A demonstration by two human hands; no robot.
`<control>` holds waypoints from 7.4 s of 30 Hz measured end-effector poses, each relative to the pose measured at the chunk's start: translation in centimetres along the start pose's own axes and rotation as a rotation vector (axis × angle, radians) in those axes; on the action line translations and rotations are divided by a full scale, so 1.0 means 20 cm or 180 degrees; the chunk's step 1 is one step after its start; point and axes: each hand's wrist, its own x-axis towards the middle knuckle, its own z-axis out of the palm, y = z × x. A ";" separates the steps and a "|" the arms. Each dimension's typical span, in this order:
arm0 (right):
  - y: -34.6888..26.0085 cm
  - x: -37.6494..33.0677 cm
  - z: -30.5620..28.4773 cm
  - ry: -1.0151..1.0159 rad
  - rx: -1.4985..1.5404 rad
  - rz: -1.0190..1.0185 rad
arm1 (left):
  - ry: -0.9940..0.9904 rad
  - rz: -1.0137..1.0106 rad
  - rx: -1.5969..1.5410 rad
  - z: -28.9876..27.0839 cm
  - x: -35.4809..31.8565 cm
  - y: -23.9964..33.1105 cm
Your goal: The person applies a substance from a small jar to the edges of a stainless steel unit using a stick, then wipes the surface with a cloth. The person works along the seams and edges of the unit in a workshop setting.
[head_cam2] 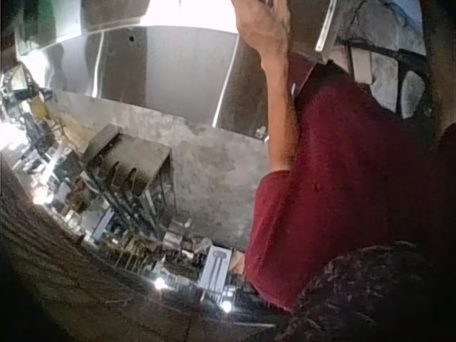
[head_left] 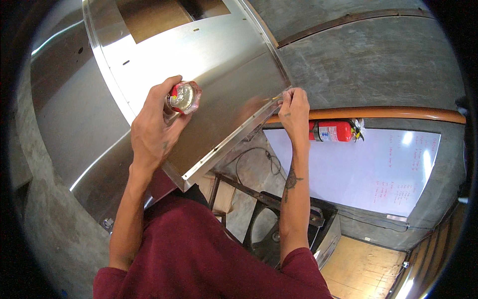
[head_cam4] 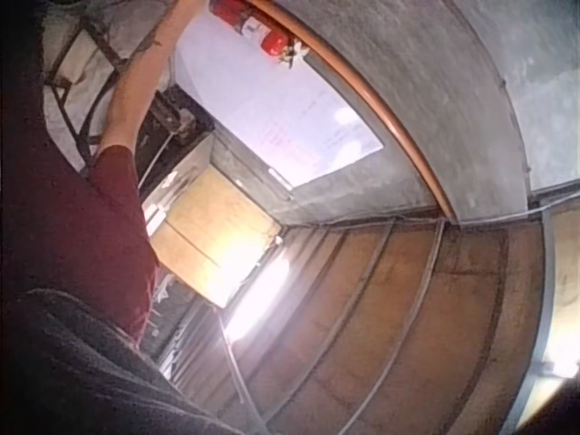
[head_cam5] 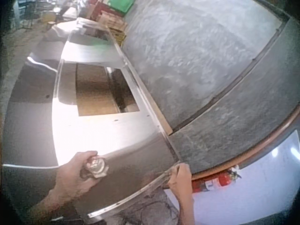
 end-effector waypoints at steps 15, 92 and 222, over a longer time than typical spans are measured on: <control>0.00 0.00 0.00 0.0164 -0.0320 -0.0324 | 0.0020 0.0046 0.0036 0.01 -0.01 -0.01; 0.07 0.18 -0.12 0.0459 0.0469 0.0148 | -0.0020 -0.0116 0.0008 0.02 0.01 0.01; 0.44 0.12 0.24 0.1914 0.1468 0.1329 | -0.0298 -0.0396 0.0079 0.00 0.01 0.04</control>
